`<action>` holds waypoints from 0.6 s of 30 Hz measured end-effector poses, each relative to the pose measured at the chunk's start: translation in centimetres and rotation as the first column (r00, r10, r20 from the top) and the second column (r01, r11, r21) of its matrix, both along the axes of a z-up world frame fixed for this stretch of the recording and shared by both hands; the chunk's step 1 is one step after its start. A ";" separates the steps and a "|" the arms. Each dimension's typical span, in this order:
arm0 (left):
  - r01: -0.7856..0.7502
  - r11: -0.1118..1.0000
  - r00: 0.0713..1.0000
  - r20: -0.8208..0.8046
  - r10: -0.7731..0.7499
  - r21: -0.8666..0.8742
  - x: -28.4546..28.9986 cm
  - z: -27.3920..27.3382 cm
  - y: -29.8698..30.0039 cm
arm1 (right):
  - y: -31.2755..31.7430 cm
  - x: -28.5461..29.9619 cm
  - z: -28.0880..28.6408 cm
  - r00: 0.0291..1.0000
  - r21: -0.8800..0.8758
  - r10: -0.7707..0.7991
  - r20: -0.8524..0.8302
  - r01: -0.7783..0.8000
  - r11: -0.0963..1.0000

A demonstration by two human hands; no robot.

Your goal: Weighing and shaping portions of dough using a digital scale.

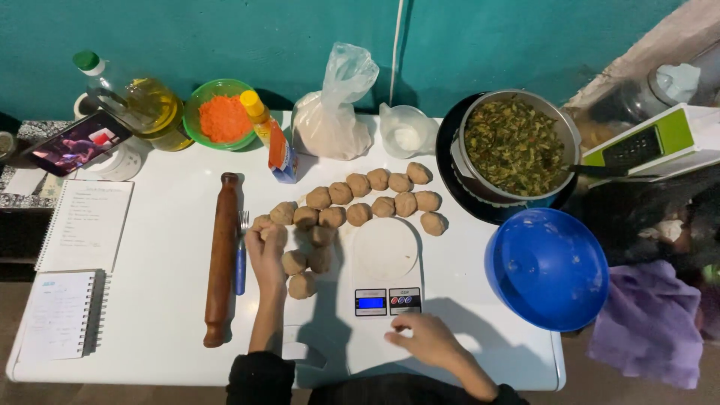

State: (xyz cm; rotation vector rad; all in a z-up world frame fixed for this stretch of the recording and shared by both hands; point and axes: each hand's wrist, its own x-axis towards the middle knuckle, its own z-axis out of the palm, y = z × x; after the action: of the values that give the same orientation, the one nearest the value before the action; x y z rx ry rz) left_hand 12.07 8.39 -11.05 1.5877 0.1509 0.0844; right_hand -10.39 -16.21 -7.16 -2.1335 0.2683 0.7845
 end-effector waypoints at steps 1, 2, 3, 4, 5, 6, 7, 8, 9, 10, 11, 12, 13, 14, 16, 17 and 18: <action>0.003 1.000 1.000 0.000 -0.003 0.000 0.1 -0.6 0.3 | -0.5 0.2 -1.8 1.000 0.000 -0.003 0.000 0.003 1.000; -0.008 0.971 0.997 0.070 -0.010 0.240 0.2 -1.3 0.5 | -1.0 0.3 -3.5 0.988 -0.114 -0.150 0.039 0.153 0.982; -0.035 0.885 0.990 0.138 -0.033 0.464 0.3 -1.9 0.7 | -1.6 0.4 -5.3 0.953 -0.219 -0.288 0.094 0.302 0.928; -0.030 0.885 0.989 0.139 -0.039 0.464 -0.3 -2.8 0.8 | -1.4 0.8 -5.2 0.951 -0.219 -0.293 0.096 0.308 0.926; 0.013 0.803 0.965 0.201 -0.165 0.596 -0.8 -3.8 0.9 | -1.3 1.3 -5.1 0.915 -0.233 -0.362 0.181 0.397 0.888; 0.041 0.698 0.924 0.239 -0.299 0.715 -1.4 -4.8 0.8 | -1.2 1.6 -5.0 0.866 -0.242 -0.424 0.265 0.485 0.840; 0.048 0.699 0.922 0.238 -0.307 0.714 -1.5 -4.4 0.3 | -1.2 2.2 -4.9 0.862 -0.243 -0.431 0.266 0.492 0.836; 0.121 0.718 0.909 0.214 -0.358 0.686 -2.2 -4.0 0.1 | -1.0 2.5 -4.8 0.849 -0.233 -0.459 0.263 0.518 0.823; 0.194 0.731 0.892 0.192 -0.409 0.654 -2.9 -3.7 -0.1 | -0.7 2.9 -4.7 0.834 -0.224 -0.487 0.260 0.543 0.810; 0.194 0.730 0.895 0.187 -0.406 0.655 -3.5 -3.4 -0.2 | -0.7 3.0 -4.9 0.837 -0.224 -0.484 0.255 0.538 0.812; 0.194 0.824 0.920 0.193 -0.342 0.533 -4.0 -3.1 -0.3 | -0.6 3.2 -5.1 0.832 -0.230 -0.502 0.234 0.549 0.803; 0.182 0.899 0.942 0.193 -0.276 0.398 -4.5 -2.7 -0.5 | -0.7 3.5 -5.2 0.827 -0.236 -0.519 0.216 0.561 0.794; 0.178 0.900 0.943 0.191 -0.272 0.398 -5.1 -2.4 -0.4 | -0.7 3.5 -5.6 0.829 -0.236 -0.516 0.215 0.557 0.796; 0.153 0.929 0.955 0.192 -0.227 0.338 -5.8 -2.0 -0.4 | -0.9 3.4 -5.9 0.831 -0.232 -0.510 0.220 0.553 0.800; 0.129 0.952 0.965 0.187 -0.185 0.276 -7.4 -1.9 -0.4 | -1.1 3.3 -6.3 0.833 -0.228 -0.507 0.222 0.550 0.804; 0.142 0.956 0.977 0.121 -0.178 0.256 -8.3 -2.2 -0.4 | -1.1 3.3 -6.3 0.837 -0.225 -0.498 0.225 0.542 0.809; 0.154 0.959 0.984 0.054 -0.171 0.236 -9.2 -2.5 -0.3 | -1.1 3.2 -6.4 0.842 -0.222 -0.489 0.228 0.534 0.816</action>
State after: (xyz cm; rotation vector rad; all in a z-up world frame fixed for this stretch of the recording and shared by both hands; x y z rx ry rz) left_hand 2.90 8.07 -13.59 1.8209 -0.0501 0.0331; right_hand -7.15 -17.30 -13.56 -2.2095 0.8750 0.2612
